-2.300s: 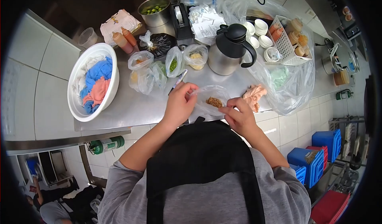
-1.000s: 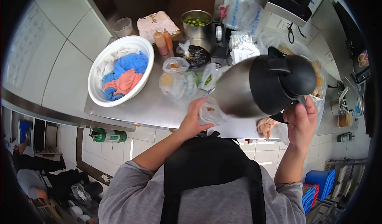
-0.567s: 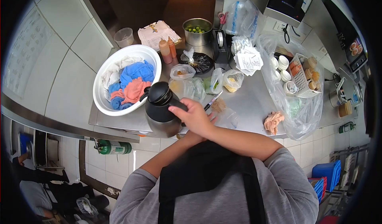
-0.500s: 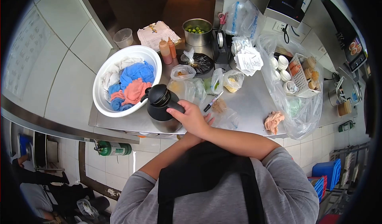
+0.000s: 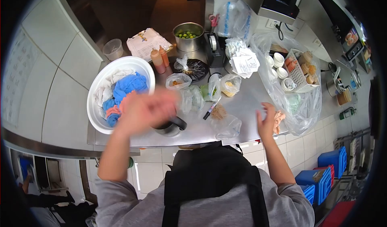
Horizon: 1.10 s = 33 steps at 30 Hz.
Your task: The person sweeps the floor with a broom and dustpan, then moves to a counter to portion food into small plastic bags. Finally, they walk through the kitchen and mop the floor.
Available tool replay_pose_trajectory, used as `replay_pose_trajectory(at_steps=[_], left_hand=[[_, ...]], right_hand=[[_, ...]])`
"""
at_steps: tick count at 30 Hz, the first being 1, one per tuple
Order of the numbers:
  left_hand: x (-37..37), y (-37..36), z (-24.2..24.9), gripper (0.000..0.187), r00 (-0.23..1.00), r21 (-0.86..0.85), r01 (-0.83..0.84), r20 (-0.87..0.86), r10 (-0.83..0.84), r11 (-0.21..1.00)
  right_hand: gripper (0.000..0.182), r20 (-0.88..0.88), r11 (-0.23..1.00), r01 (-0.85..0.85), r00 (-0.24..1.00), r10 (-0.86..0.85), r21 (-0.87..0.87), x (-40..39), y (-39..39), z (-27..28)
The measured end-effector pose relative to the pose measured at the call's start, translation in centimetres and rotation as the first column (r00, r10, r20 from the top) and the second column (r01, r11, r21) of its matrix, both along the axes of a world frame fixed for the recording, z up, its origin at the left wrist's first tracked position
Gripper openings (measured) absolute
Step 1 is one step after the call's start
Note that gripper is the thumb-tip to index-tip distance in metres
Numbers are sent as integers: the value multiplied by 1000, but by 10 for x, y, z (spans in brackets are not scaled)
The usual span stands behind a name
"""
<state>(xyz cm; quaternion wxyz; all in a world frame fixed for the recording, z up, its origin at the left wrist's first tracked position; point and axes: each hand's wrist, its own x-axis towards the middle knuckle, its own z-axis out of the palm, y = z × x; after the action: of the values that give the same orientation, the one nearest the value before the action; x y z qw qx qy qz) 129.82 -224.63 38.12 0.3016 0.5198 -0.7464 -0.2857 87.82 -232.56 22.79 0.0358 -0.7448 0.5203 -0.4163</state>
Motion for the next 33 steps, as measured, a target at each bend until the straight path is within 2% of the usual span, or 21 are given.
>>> replay_pose_trajectory(at_steps=[1,2,4,5,7,8,9,10,11,13,15,17,18,20,22,25,26,28,29,31,33], left_hand=[[-2,-31,24,36,909,149,-366,-153,387,919],[36,-87,0,50,953,-229,-302,-76,292,925],[87,-174,-51,78,841,-387,-350,270,468,853],[109,-209,-77,85,854,-339,-337,284,437,878],[147,-257,-126,86,782,-336,-303,447,434,892],[169,-280,-151,89,838,-298,-280,388,384,913],[168,-285,-155,77,850,-212,-272,404,338,939],[167,-293,-156,60,859,-28,-255,452,240,967],[163,-290,-163,47,897,-96,-232,363,251,968],[146,-277,-149,45,891,-117,-210,385,239,971],[142,-268,-142,44,886,-185,-224,371,279,957],[135,-258,-111,45,862,-224,-312,343,374,923],[121,-249,-83,44,863,-247,-287,353,362,926],[78,-224,-19,44,882,-297,-188,368,294,936],[26,-198,37,44,912,-316,-62,368,182,947],[-58,-162,82,39,973,-182,48,233,-4,982],[-85,-153,89,42,959,-160,163,259,-117,974],[-131,-143,82,49,928,-89,317,237,-289,944],[-152,-141,71,54,918,-47,361,190,-347,931],[-192,-136,62,57,942,255,334,-75,-326,907],[-201,-144,64,59,964,247,260,-114,-238,934]], right_hand=[[44,-160,978,183,967,-197,-101,-29,-5,-16],[44,-156,973,207,963,-221,-104,-49,-3,-31],[36,-286,925,359,880,-380,-122,-77,6,-60],[36,-273,904,407,862,-427,-130,-84,7,-72],[24,-203,937,341,925,-322,69,-100,9,-91],[18,-12,958,263,965,-263,110,-106,6,-103],[13,184,976,176,963,-197,125,-107,6,-109],[7,-15,959,273,962,-272,74,-96,21,-73],[7,-2,943,325,946,-325,70,-98,25,-76],[6,242,904,281,899,-365,322,-103,33,-85],[8,251,825,286,859,-447,488,-90,43,-62],[9,332,910,249,872,-359,331,-78,43,-51],[13,390,905,162,862,-324,392,-76,38,-48],[31,11,938,228,971,-239,262,-69,26,-28],[59,-198,918,332,936,-291,218,-41,18,8],[87,201,985,-151,971,130,89,1,-12,56],[92,378,941,-335,877,297,39,18,-20,76],[91,498,851,-524,731,467,-29,41,-25,114],[91,495,837,-547,721,486,-25,41,-29,125],[84,590,697,-707,615,523,120,37,-44,140],[74,678,633,-740,586,442,227,4,-66,144]])
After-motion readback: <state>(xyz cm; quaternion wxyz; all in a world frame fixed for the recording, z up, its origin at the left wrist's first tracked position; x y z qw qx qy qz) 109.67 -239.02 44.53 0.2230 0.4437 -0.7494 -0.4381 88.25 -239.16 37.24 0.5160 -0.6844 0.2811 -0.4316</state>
